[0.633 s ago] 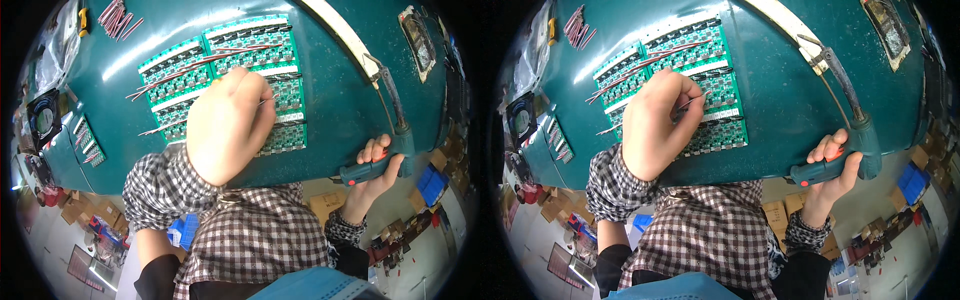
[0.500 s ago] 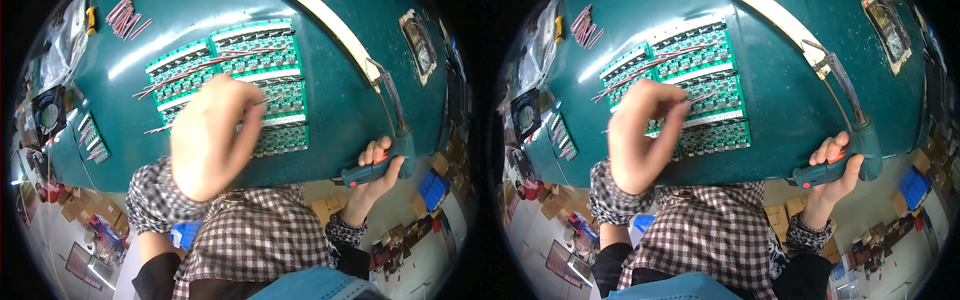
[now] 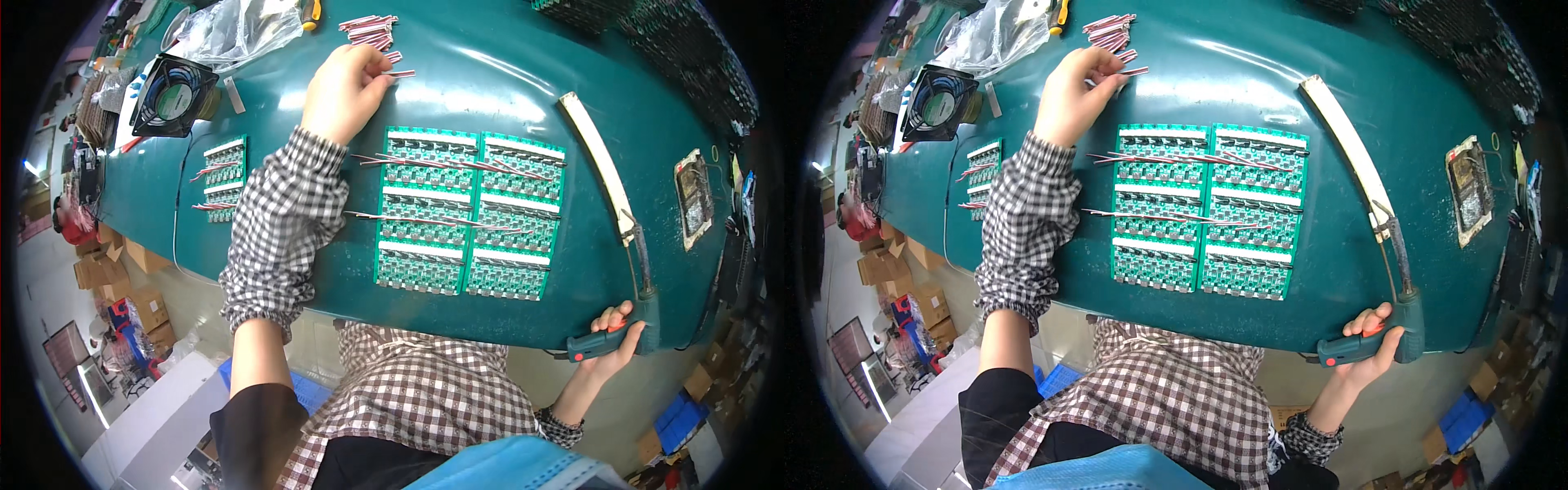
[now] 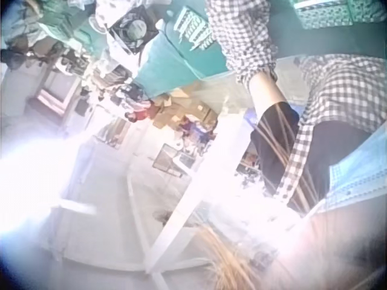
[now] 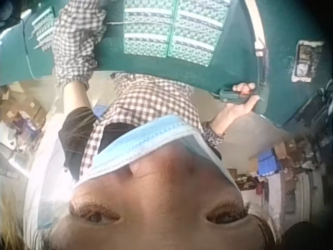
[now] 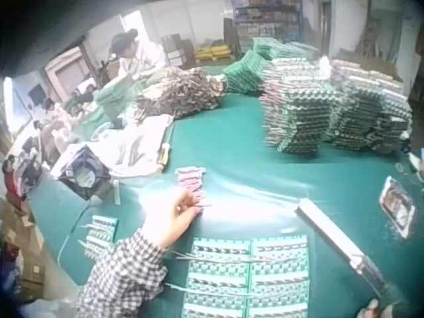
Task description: The person uses a soldering iron to attach red and black wires to multiple green circuit boards arranged on a green workbench. They pick up individual wires, position them on the board, and apply the soldering iron to secure the connections.
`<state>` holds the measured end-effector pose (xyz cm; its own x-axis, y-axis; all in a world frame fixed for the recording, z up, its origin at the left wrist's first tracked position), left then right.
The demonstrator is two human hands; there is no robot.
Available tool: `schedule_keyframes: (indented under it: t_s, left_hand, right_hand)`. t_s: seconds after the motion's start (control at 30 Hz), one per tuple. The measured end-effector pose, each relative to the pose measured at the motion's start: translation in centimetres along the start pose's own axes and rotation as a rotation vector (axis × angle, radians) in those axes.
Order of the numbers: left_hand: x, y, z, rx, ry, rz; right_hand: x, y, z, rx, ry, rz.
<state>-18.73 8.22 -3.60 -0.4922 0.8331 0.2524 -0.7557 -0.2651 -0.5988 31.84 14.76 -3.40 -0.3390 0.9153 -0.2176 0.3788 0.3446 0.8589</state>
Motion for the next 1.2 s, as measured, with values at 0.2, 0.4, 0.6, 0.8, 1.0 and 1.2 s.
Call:
schedule_keyframes:
  t_s: [0.2,0.4,0.6,0.8,1.0,1.2]
  left_hand:
    - [1.1,0.2,-1.3,0.069,0.071,-0.009]
    - [0.3,-0.7,-1.0,0.024,0.096,0.037]
    - [-0.8,-0.7,-1.3,-0.1,0.16,0.134]
    - [-0.3,0.0,-2.1,-0.062,0.079,0.245]
    - [0.8,0.5,-2.3,-0.11,0.112,0.29]
    - [0.8,0.3,-1.8,-0.194,0.119,0.311]
  right_hand:
    - [0.2,-0.2,0.2,-0.009,-0.025,-0.003]
    - [0.2,-0.2,0.0,-0.031,-0.043,-0.003]
    - [0.1,-0.3,0.1,-0.047,-0.039,0.002]
    - [0.3,-0.7,0.4,-0.01,-0.005,-0.001]
    - [0.3,-0.8,0.2,-0.018,0.018,0.019]
    - [0.2,-0.8,-0.1,-0.022,0.009,0.024]
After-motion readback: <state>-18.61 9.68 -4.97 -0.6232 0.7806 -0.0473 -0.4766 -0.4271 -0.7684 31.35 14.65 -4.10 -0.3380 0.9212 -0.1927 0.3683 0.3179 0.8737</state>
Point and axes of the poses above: each hand's wrist, its own x-axis towards the middle knuckle, its own z-axis out of the back of the hand, y = z × x, the point moved 2 cm from there along x, towards the middle knuckle, and after that the axes turned 2 degrees about y, right-handed, at the moved point
